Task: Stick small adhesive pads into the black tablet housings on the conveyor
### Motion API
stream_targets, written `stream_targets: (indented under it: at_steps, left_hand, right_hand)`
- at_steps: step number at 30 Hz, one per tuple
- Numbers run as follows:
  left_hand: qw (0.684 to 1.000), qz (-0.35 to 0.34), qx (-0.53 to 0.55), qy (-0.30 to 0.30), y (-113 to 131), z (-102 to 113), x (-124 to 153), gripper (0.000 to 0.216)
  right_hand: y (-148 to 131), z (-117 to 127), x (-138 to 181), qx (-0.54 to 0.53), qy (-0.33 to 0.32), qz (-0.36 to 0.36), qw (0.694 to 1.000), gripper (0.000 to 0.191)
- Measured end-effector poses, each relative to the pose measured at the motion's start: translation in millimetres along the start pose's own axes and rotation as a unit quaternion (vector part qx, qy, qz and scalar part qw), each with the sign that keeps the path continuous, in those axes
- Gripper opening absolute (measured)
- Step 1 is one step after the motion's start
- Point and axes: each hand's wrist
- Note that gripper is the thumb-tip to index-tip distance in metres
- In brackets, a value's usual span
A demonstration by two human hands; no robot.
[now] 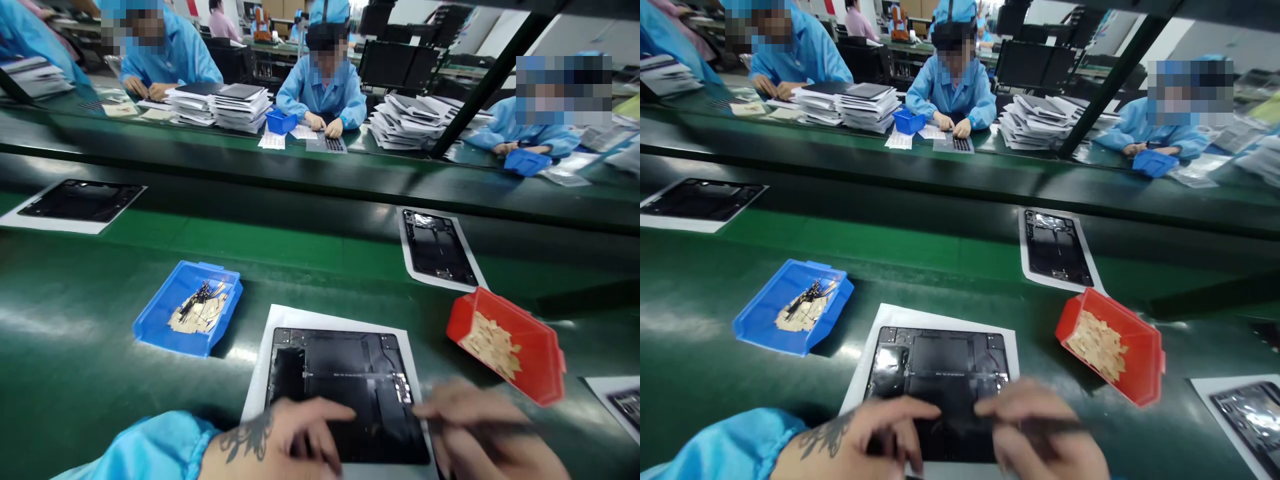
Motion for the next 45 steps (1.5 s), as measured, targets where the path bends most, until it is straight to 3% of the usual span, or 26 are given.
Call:
stream_targets:
  at_steps: [1,2,4,7,10,20,26,35,40,45]
  left_hand:
    - [0.986,-0.021,-0.125,0.106,0.6,9.8,1.2,0.041]
    - [0.95,-0.046,-0.235,0.199,1.4,20.2,1.0,0.027]
    - [0.87,-0.071,-0.386,0.299,1.8,39.5,-3.0,0.021]
    - [0.809,-0.062,-0.493,0.314,-3.1,56.5,-14.0,0.016]
    - [0.79,-0.044,-0.528,0.309,-9.9,58.8,-22.3,0.013]
    - [0.86,-0.053,-0.402,0.31,-7.2,65.0,-23.7,0.009]
    - [0.872,-0.069,-0.389,0.29,-3.6,66.6,-22.0,0.009]
    - [0.857,-0.072,-0.435,0.267,-2.5,66.8,-21.6,0.008]
    - [0.852,-0.078,-0.437,0.278,-2.6,66.9,-22.0,0.01]
    - [0.869,-0.107,-0.37,0.309,-0.9,68.5,-20.6,0.01]
  right_hand:
    - [6.6,-7.8,-6.4,-0.028,0.037,-0.085,0.995,0.007]
    - [13.8,-15.8,-14.2,-0.06,0.047,-0.151,0.986,0.012]
    - [28.6,-30.2,-32.1,-0.111,0.04,-0.226,0.967,0.021]
    - [44.7,-45.9,-56.2,-0.151,0.016,-0.267,0.952,0.028]
    - [51.9,-57.8,-67.0,-0.166,0.001,-0.271,0.948,0.03]
    - [92.2,-81.2,-68.1,-0.13,-0.007,-0.251,0.959,0.028]
    - [97.3,-80.0,-69.5,-0.125,0.004,-0.25,0.96,0.029]
    - [99.6,-79.3,-70.3,-0.12,-0.002,-0.262,0.958,0.031]
    - [98.5,-79.5,-70.5,-0.116,-0.007,-0.265,0.957,0.033]
    - [93.9,-80.1,-72.8,-0.114,0.019,-0.263,0.958,0.035]
Point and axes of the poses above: each hand's wrist, its own x-axis away from the middle knuckle, its own z-axis out of the back of the hand, y = z × x
